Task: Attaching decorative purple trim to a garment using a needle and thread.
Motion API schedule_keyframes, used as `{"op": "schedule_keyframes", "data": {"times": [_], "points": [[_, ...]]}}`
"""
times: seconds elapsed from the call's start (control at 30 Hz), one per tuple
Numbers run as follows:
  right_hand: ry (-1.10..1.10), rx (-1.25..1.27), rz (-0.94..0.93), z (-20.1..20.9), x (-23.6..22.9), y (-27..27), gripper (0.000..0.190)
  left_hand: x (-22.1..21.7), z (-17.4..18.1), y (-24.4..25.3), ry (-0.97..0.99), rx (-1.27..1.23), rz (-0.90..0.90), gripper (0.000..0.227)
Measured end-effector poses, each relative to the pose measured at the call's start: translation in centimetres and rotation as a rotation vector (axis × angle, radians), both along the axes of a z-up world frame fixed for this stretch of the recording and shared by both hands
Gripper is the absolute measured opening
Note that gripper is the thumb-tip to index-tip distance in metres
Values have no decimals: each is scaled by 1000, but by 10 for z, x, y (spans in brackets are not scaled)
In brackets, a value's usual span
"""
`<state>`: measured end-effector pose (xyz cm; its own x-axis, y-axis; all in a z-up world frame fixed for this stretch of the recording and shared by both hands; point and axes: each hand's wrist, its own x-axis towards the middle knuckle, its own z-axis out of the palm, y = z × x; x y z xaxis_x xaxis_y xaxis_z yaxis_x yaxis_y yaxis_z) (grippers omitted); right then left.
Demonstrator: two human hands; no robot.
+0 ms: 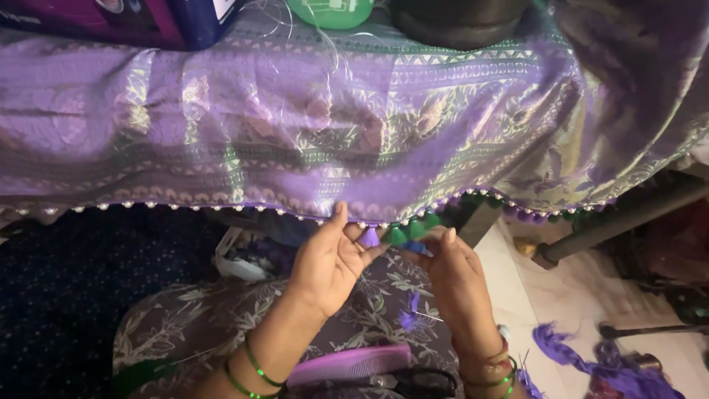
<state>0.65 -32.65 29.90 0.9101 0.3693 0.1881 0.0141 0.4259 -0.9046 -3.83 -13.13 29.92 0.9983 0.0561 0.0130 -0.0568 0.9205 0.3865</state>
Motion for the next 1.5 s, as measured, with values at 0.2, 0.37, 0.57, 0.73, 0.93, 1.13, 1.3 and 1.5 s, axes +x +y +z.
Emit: {"op": "schedule_keyframes", "data": {"times": [0.2, 0.37, 0.57, 0.73, 0.93, 1.13, 1.3, 1.5], "points": [[83, -49, -78, -53, 9, -29, 45, 3, -7, -3, 20, -15, 6, 23], [147, -50, -155, -61, 9, -47, 41, 18, -33, -14, 4, 252, 82, 7], [189, -175, -225, -74, 6, -61, 41, 34, -46, -23, 7, 259, 165, 6], [147, -186, -154, -93, 3, -67, 40, 35, -51, -22, -70, 245, 173, 6], [244, -241, -192, -103, 2, -65, 40, -5, -41, 23, 138, 457, 134, 42], [281, -335, -194, -122, -1, -56, 38, -77, -124, 117, 402, 455, 348, 32], [274, -263, -73, -112, -6, -18, 33, -152, -126, 186, 362, 510, 654, 22], [255, -368, -63, -109, -12, 8, 26, -192, -108, 200, 379, 511, 822, 20]]}}
